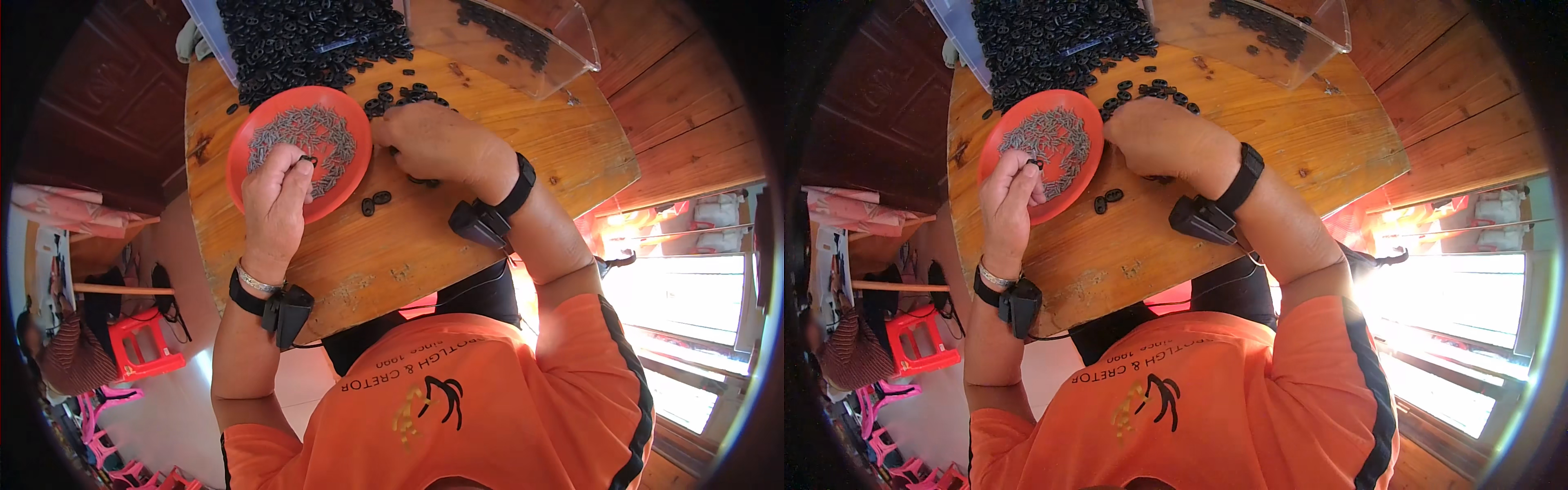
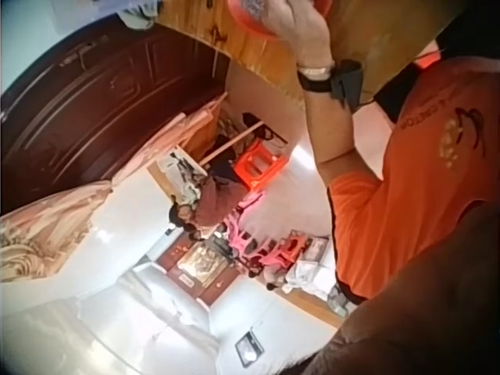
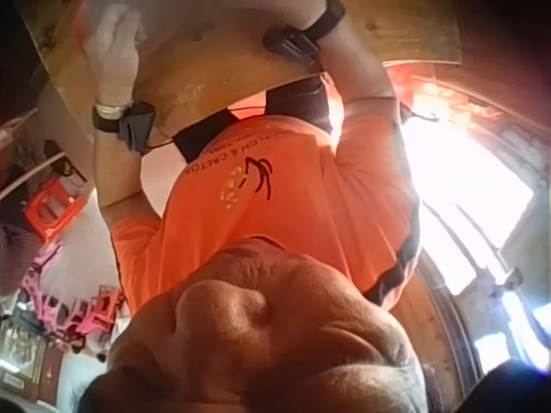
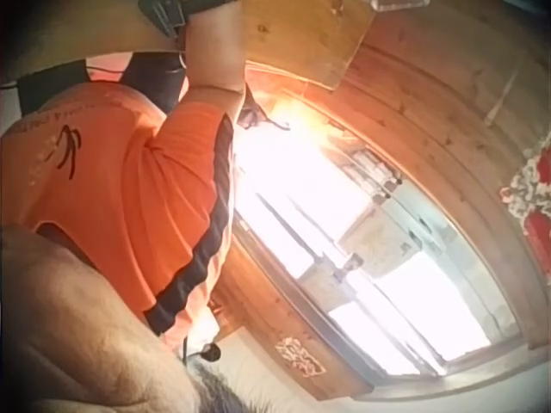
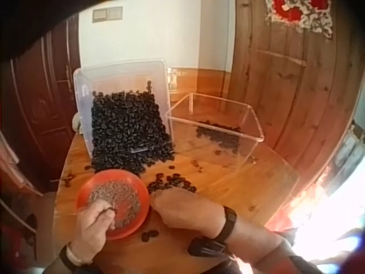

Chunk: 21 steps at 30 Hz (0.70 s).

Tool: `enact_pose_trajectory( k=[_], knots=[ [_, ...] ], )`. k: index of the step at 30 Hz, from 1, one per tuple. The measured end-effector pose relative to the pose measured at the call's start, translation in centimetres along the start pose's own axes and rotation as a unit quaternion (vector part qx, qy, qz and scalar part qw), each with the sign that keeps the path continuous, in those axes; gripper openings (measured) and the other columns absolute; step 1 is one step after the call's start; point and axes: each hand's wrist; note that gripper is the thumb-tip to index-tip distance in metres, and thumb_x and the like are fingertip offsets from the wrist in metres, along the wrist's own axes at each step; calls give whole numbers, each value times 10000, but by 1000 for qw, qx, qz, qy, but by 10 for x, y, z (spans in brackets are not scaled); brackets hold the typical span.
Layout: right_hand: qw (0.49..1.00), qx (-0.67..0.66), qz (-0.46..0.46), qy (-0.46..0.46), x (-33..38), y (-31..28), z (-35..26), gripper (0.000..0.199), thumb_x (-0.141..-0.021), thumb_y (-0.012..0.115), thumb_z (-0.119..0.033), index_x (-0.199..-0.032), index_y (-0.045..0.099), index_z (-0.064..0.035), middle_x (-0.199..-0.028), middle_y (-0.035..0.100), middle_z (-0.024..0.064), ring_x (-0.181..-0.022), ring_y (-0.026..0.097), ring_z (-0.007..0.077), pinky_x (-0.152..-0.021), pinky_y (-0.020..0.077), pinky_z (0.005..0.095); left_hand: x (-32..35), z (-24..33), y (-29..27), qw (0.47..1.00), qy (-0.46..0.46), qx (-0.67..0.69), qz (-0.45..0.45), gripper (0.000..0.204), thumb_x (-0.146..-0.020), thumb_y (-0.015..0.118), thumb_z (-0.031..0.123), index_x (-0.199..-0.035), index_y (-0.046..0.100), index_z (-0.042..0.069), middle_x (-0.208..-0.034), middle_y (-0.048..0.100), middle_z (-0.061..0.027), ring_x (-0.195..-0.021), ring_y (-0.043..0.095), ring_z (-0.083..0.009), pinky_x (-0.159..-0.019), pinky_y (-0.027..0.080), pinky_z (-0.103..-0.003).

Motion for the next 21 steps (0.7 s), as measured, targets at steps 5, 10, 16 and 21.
enact_pose_trajectory(
  k=[5,10,16,21],
  knots=[
    [998,30,-28,37,-7,-1,13,201,-680,561,-21,-869,631,-28,-839,631,175,-825,590,378,-708,467,436,-1,-3,2,1000,-2,6,-1,126,-911,504,98,-837,513,-4,-615,492,-17,-571,469,-87,-528,396,-239],
    [977,-187,91,44,-12,-10,20,188,-804,610,-58,-984,658,-27,-817,655,88,-744,645,190,-641,494,325,0,-1,-1,1000,-8,1,1,129,-910,503,98,-832,517,-4,-617,493,-17,-573,472,-86,-530,395,-238],
    [747,-656,94,54,-16,-8,12,215,-885,587,-63,-1093,622,-21,-870,657,34,-773,649,125,-707,541,254,3,4,3,1000,-15,9,-8,130,-896,504,90,-815,526,-9,-613,510,-23,-571,483,-83,-533,402,-236],
    [655,-753,60,20,-17,6,-6,235,-883,588,-59,-1114,599,-21,-914,650,47,-792,653,131,-760,550,260,5,8,7,999,-24,22,-18,136,-885,507,94,-801,529,-11,-598,522,-25,-557,488,-84,-525,404,-239]
  ],
)
Point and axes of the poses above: each hand's wrist, its own x-axis away from the middle knuckle, its own y-axis out of the palm, z = x × y
